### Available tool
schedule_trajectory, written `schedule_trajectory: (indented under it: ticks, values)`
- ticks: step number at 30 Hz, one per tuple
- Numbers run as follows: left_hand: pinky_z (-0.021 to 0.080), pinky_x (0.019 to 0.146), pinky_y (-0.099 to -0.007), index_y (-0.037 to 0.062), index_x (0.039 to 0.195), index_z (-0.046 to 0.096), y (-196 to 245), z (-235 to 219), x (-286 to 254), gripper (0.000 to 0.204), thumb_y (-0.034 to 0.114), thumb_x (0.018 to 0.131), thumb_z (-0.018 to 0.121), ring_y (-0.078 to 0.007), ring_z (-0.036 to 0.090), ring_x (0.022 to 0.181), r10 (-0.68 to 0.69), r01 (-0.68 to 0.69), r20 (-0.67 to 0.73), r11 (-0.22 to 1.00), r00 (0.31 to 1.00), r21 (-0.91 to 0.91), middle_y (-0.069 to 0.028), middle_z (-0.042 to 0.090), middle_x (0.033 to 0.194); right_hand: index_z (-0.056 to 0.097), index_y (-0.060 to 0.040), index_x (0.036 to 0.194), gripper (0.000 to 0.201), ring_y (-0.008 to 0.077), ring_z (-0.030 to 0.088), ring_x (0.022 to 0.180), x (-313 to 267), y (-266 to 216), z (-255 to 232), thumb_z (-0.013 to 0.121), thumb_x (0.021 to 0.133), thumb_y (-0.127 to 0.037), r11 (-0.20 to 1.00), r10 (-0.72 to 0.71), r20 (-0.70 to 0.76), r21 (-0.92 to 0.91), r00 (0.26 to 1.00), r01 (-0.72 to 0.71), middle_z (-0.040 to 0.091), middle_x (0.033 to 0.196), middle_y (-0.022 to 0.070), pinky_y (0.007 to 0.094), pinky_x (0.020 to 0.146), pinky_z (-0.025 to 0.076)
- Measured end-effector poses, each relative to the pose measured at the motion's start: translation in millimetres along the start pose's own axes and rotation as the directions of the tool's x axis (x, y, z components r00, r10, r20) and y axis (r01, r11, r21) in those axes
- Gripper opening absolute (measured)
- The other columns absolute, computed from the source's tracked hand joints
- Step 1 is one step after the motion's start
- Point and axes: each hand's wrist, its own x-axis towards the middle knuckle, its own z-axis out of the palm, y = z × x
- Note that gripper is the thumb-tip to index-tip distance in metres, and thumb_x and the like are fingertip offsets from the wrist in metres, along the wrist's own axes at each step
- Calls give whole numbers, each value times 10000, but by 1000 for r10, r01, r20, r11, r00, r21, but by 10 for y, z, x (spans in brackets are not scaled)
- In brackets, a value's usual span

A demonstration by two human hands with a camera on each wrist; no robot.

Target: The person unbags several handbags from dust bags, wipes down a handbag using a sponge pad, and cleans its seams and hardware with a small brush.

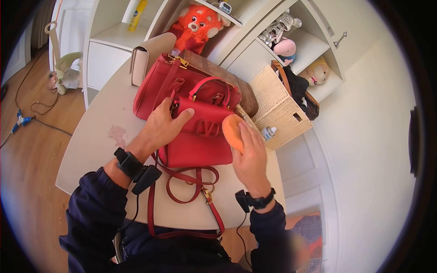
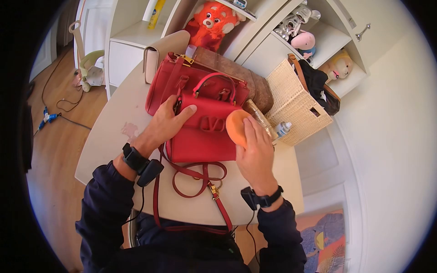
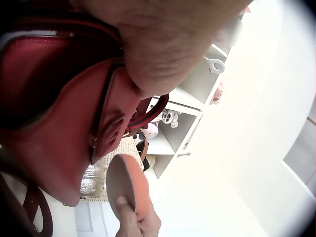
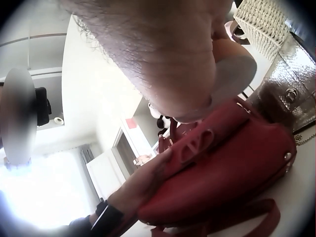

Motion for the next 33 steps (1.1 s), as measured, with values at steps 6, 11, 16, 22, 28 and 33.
schedule_trajectory:
  ticks: [6,11,16,22,28,33]
  values:
    - [516,948,-500,-108,1132,630,-9,-29,79,785,667,1085,514,-383,694,1006,-141,149,53,970,989,-194,-282,720,1046,558,74,1479,560,472,607,1332,-236,-53,278,643,931,-9,992,58,110,101,992,-69,622,1479,258,483,1147,495]
    - [483,1039,-322,-60,1303,687,-179,44,181,741,621,1149,442,-187,625,1099,-305,313,100,806,947,-502,-81,705,1164,566,70,1478,563,465,614,1326,-186,-108,-261,645,925,4,991,53,386,91,921,-95,621,1477,263,479,1117,510]
    - [495,1054,-326,-50,1359,692,73,-74,71,754,631,1139,454,-180,640,1158,-419,420,153,673,895,-608,-102,725,1252,596,65,1455,574,430,615,1340,197,-576,-281,696,906,-68,994,-90,106,78,990,82,624,1488,236,488,1133,492]
    - [534,994,-336,-67,1376,685,-6,-72,140,768,631,1129,477,-182,671,1089,-445,457,205,586,871,-669,-104,742,1243,590,65,1480,612,402,570,1412,391,-939,356,687,892,-78,975,-223,59,4,973,223,609,1518,229,502,1198,447]
    - [517,934,-318,-43,1381,694,89,-72,122,715,601,1129,511,-155,638,1025,-504,482,148,636,851,-603,-80,726,1185,603,72,1456,623,392,556,1416,194,-1035,219,689,854,-63,966,-259,161,70,952,251,623,1493,226,509,1208,442]
    - [497,887,-315,-15,1275,722,101,-97,98,625,568,1115,562,-122,603,984,-391,409,161,713,906,-569,-38,697,1091,612,77,1428,629,389,570,1385,69,-1057,178,736,835,-90,953,-246,223,230,943,195,631,1475,229,487,1144,484]
